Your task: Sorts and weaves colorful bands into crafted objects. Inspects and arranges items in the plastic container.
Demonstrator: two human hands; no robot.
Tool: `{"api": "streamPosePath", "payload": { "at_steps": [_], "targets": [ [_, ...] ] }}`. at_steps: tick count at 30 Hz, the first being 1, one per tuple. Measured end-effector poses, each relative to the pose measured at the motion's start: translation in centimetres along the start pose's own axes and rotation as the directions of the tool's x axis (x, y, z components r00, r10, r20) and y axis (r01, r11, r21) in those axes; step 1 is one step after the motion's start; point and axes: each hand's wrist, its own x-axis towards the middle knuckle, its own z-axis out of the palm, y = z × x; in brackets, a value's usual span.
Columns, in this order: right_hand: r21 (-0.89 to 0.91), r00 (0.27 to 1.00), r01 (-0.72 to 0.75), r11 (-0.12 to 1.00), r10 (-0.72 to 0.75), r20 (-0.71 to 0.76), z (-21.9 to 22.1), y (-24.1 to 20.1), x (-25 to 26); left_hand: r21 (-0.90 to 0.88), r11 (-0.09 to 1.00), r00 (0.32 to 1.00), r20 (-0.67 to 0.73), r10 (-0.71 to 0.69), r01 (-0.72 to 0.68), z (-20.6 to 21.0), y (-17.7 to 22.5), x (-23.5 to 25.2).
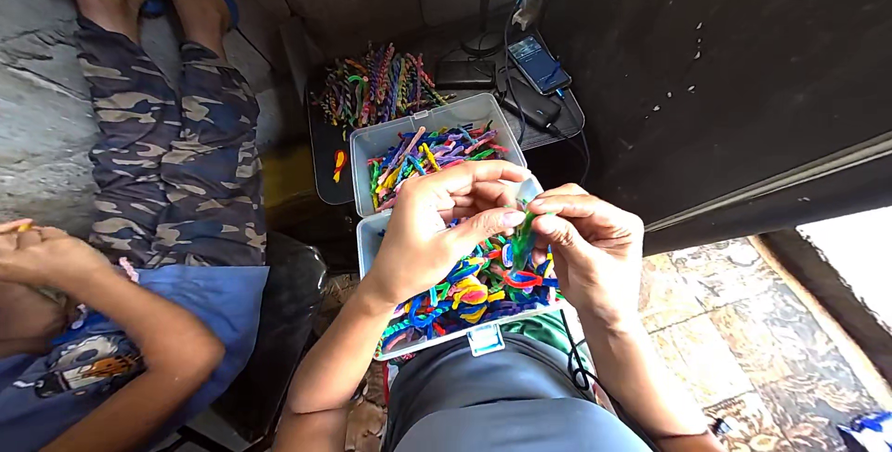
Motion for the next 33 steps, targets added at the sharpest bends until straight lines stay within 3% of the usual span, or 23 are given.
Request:
{"api": "streamPosePath", "payload": {
  "at_steps": [4, 10, 13, 19, 21, 24, 27, 29, 31, 33],
  "targets": [
    [-0.020, 0.985, 0.064, 0.998, -0.066, -0.161, -1.5, -0.4, 0.8, 0.154, 0.978, 0.973, -0.162, 0.164, -0.139, -1.3, 0.0, -2.5],
    [-0.005, 0.968, 0.126, 0.992, -0.124, -0.218, -1.2, -0.8, 0.8, 0.143, 0.966, 0.951, -0.194, 0.243, -0.217, -0.9, -0.7, -6.0],
    [-0.054, 0.970, 0.137, 0.989, -0.145, -0.193, -1.1, -1.1, 0.7, 0.163, 0.971, 0.972, -0.128, 0.197, -0.176, -1.1, -0.7, -6.4],
    [-0.363, 0.937, 0.309, 0.879, -0.347, -0.042, -0.6, -1.4, 0.1, 0.122, 0.992, 0.985, 0.165, -0.044, 0.024, -2.2, 0.3, -4.6],
    [-0.461, 0.912, 0.371, 0.806, -0.409, 0.020, -0.5, -1.5, -0.1, 0.043, 0.985, 0.934, 0.313, -0.171, 0.166, -2.6, 0.6, -3.8],
    [-0.555, 0.870, 0.459, 0.693, -0.478, 0.122, -0.7, -1.4, -0.2, 0.050, 0.948, 0.781, 0.554, -0.288, 0.314, -3.5, 0.5, -2.2],
    [-0.552, 0.853, 0.500, 0.668, -0.492, 0.177, -0.6, -1.1, -0.3, 0.195, 0.962, 0.663, 0.698, -0.272, 0.190, -5.1, -0.2, -0.9],
    [-0.531, 0.849, 0.514, 0.674, -0.488, 0.202, -0.6, -0.9, -0.3, 0.129, 0.969, 0.590, 0.774, -0.230, 0.209, -5.9, -0.5, -0.1],
    [-0.510, 0.846, 0.524, 0.682, -0.484, 0.222, -0.5, -0.7, -0.4, 0.043, 0.927, 0.536, 0.806, -0.252, 0.372, -5.8, -0.6, 0.1],
    [-0.503, 0.843, 0.532, 0.681, -0.484, 0.236, -0.5, -0.7, -0.4, -0.050, 0.829, 0.528, 0.792, -0.307, 0.557, -4.9, -0.8, -0.1]
  ]
}}
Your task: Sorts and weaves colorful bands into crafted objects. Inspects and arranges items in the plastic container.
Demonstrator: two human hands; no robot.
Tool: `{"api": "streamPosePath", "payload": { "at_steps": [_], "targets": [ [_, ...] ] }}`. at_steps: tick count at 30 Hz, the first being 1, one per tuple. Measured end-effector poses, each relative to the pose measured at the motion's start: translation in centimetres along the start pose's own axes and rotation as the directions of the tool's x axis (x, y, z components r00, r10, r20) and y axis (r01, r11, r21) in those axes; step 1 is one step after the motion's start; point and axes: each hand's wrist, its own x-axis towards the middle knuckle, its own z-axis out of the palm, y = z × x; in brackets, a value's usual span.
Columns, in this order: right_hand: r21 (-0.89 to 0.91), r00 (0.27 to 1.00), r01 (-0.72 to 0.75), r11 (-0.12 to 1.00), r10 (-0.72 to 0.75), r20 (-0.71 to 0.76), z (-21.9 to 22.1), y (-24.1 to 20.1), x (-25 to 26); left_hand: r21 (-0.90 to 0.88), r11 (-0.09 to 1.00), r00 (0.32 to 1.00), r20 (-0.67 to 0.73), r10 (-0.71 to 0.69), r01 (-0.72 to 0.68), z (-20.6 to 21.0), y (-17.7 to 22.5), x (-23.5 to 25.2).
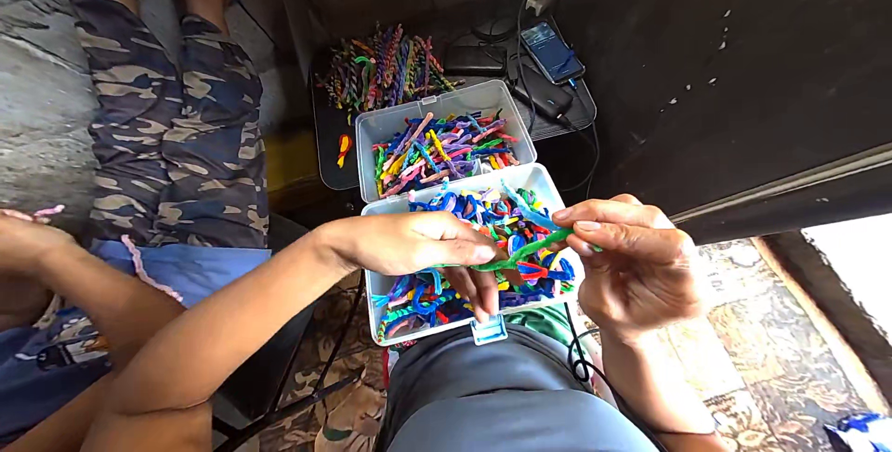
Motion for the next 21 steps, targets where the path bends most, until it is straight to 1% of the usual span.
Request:
{"api": "streamPosePath", "payload": {
  "at_steps": [3, 5, 7, 9, 12, 14, 16, 17, 18, 19, 20, 21],
  "targets": [
    [-0.015, 1.000, 0.014, 1.000, -0.014, -0.001, 0.0, -0.2, 0.0, -0.279, 0.959, 0.999, 0.003, 0.048, -0.045, 1.3, -0.9, 1.1],
    [-0.034, 1.000, 0.027, 0.999, -0.027, -0.005, -0.1, -0.3, 0.0, -0.361, 0.931, 0.999, -0.006, 0.054, -0.052, 2.2, -0.8, 1.6],
    [-0.037, 1.000, 0.028, 0.999, -0.029, -0.008, -0.2, -0.3, 0.0, -0.407, 0.910, 0.996, -0.003, 0.087, -0.081, 2.6, -0.8, 1.8],
    [-0.014, 1.000, 0.009, 1.000, -0.010, -0.021, -0.4, -0.2, 0.1, -0.440, 0.888, 0.991, -0.033, 0.132, -0.133, 2.9, -1.2, 1.9],
    [0.094, 0.997, -0.067, 0.993, 0.071, -0.038, -0.4, 0.0, 0.4, -0.437, 0.870, 0.970, -0.175, 0.168, -0.229, 3.4, -1.7, 1.7],
    [0.139, 0.992, -0.110, 0.984, 0.117, -0.045, -0.2, 0.1, 0.4, -0.390, 0.876, 0.942, -0.285, 0.179, -0.284, 3.9, -1.8, 1.7],
    [0.169, 0.987, -0.144, 0.975, 0.155, -0.050, -0.3, 0.0, 0.4, -0.269, 0.908, 0.891, -0.411, 0.193, -0.321, 4.4, -1.8, 1.8],
    [0.184, 0.983, -0.161, 0.970, 0.174, -0.057, -0.3, -0.1, 0.5, -0.169, 0.930, 0.854, -0.474, 0.214, -0.326, 4.5, -1.7, 1.9],
    [0.206, 0.980, -0.178, 0.962, 0.193, -0.056, -0.4, -0.3, 0.5, -0.010, 0.948, 0.798, -0.543, 0.262, -0.318, 4.8, -1.7, 2.1],
    [0.213, 0.979, -0.188, 0.959, 0.201, -0.043, -0.4, -0.6, 0.5, 0.219, 0.937, 0.722, -0.597, 0.351, -0.274, 4.9, -1.7, 2.3],
    [0.197, 0.980, -0.187, 0.962, 0.196, -0.024, -0.4, -1.0, 0.4, 0.458, 0.866, 0.641, -0.609, 0.468, -0.198, 5.0, -1.9, 2.6],
    [0.163, 0.984, -0.173, 0.971, 0.176, -0.002, -0.2, -1.4, 0.2, 0.644, 0.757, 0.574, -0.580, 0.578, -0.111, 4.8, -2.1, 3.0]
  ]
}}
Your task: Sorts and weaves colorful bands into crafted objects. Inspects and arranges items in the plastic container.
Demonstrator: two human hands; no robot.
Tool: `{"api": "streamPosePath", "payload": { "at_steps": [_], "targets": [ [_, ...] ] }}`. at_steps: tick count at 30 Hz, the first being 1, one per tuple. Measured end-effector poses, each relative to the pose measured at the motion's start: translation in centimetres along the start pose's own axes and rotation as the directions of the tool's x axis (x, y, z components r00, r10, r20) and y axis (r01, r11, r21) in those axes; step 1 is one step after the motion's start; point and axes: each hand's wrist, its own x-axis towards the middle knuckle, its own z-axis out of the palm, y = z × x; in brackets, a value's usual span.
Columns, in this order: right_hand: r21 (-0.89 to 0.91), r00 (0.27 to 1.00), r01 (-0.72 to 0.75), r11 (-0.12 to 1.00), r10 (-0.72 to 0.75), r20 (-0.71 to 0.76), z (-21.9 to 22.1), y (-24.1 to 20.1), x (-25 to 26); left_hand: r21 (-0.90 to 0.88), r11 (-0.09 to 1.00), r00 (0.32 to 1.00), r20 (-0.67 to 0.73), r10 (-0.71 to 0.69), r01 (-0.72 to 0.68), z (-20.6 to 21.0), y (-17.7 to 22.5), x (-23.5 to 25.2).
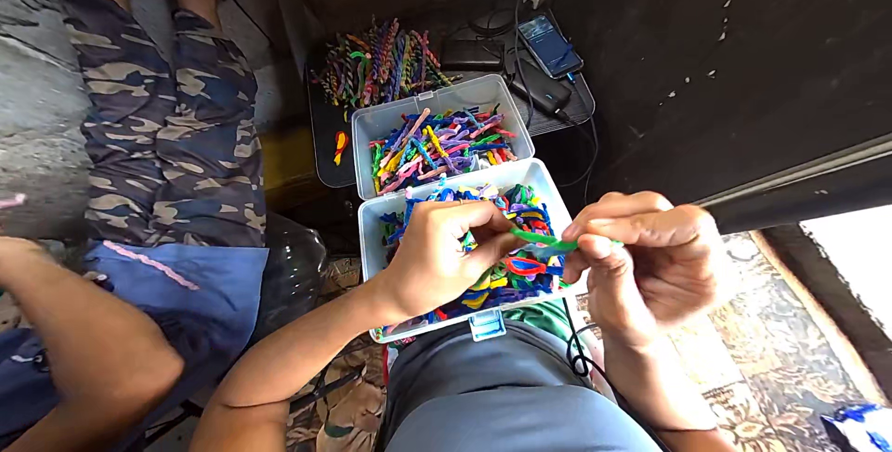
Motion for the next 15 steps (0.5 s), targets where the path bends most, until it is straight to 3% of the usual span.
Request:
{"api": "streamPosePath", "payload": {
  "at_steps": [2, 4, 7, 10, 15],
  "targets": [
    [-0.070, 0.997, 0.065, 0.995, -0.062, 0.052, 0.7, -0.4, -0.6, 0.259, 0.957, 0.986, -0.066, 0.150, -0.129, 0.7, -0.6, 0.5],
    [-0.123, 0.995, 0.093, 0.988, -0.087, 0.051, 0.9, -0.2, -0.9, 0.382, 0.906, 0.975, -0.049, 0.219, -0.184, 1.4, -0.9, 0.8],
    [-0.144, 0.997, -0.015, 0.989, 0.005, -0.076, -0.3, 1.1, -0.2, 0.514, 0.817, 0.957, 0.031, 0.287, -0.261, 2.4, -1.1, 0.0],
    [0.024, 0.980, -0.115, 0.993, 0.117, -0.164, -0.4, 2.2, 0.4, 0.509, 0.817, 0.956, 0.044, 0.290, -0.271, 1.9, -0.5, -0.6],
    [0.327, 0.933, -0.282, 0.902, 0.337, -0.125, 0.0, 2.2, 0.5, 0.282, 0.928, 0.970, 0.052, 0.237, -0.242, 0.5, -0.1, -1.2]
  ]
}}
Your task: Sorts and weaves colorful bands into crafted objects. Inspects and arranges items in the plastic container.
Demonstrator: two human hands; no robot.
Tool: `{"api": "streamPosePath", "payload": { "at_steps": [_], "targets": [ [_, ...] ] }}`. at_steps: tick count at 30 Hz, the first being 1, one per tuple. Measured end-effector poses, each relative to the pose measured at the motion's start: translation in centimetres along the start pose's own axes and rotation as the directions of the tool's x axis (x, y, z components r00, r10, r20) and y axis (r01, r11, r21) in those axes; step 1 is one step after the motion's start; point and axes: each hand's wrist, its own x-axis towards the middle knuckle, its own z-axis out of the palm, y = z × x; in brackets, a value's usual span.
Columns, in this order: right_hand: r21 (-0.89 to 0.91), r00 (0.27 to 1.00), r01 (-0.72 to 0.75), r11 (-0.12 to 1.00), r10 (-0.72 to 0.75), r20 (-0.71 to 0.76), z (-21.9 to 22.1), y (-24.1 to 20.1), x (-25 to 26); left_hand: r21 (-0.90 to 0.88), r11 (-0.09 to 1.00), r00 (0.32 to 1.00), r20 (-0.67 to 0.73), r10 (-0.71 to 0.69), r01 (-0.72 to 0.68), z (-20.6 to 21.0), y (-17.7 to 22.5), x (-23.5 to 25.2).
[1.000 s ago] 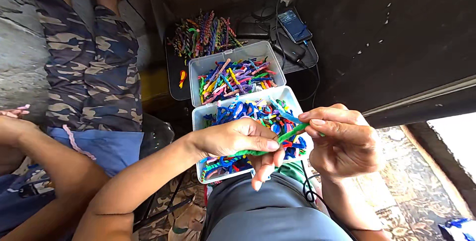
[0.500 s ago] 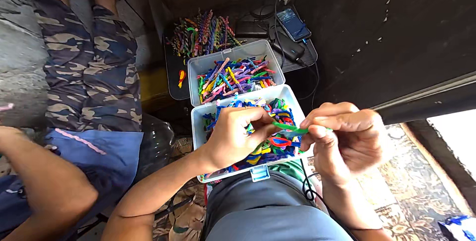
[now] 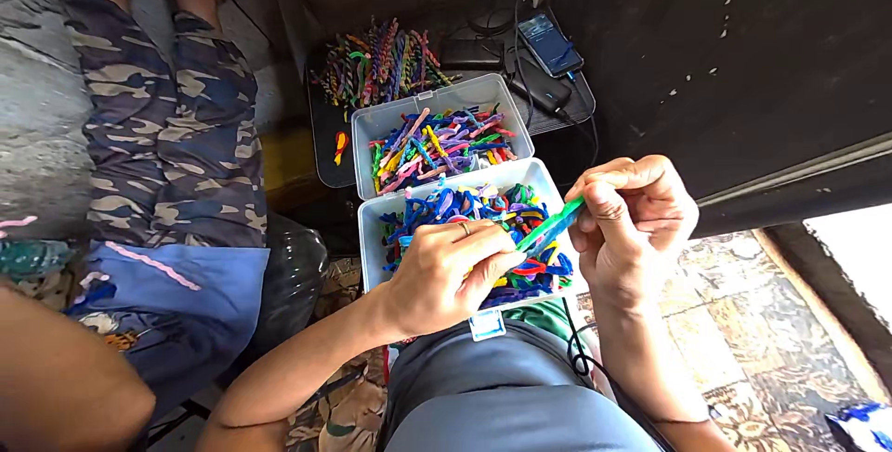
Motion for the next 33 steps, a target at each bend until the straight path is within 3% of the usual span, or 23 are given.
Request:
{"api": "streamPosePath", "payload": {
  "at_steps": [5, 10, 19, 26, 33],
  "targets": [
    [0.186, 0.987, -0.142, 0.972, 0.126, 0.097, -0.1, 0.0, 0.5, -0.094, 0.994, 0.999, 0.001, -0.049, 0.049, -0.5, -0.8, -0.1],
    [0.166, 0.977, -0.171, 0.971, 0.146, 0.152, 0.4, 0.2, 0.2, -0.133, 0.986, 0.991, -0.076, -0.110, 0.099, 0.0, -0.7, 1.1],
    [-0.026, 0.990, 0.014, 1.000, -0.010, 0.142, 1.2, 0.0, -0.5, -0.162, 0.976, 0.981, -0.105, -0.162, 0.144, -0.1, 0.6, 1.5],
    [-0.096, 0.975, 0.206, 0.974, -0.195, 0.109, 1.6, 0.2, -1.0, -0.403, 0.893, 0.969, -0.051, -0.240, 0.200, -0.2, 1.2, 1.3],
    [-0.192, 0.957, 0.261, 0.946, -0.227, 0.182, 1.4, -0.5, -0.7, -0.232, 0.968, 0.975, -0.173, -0.140, 0.098, 0.5, 1.8, 1.1]
  ]
}}
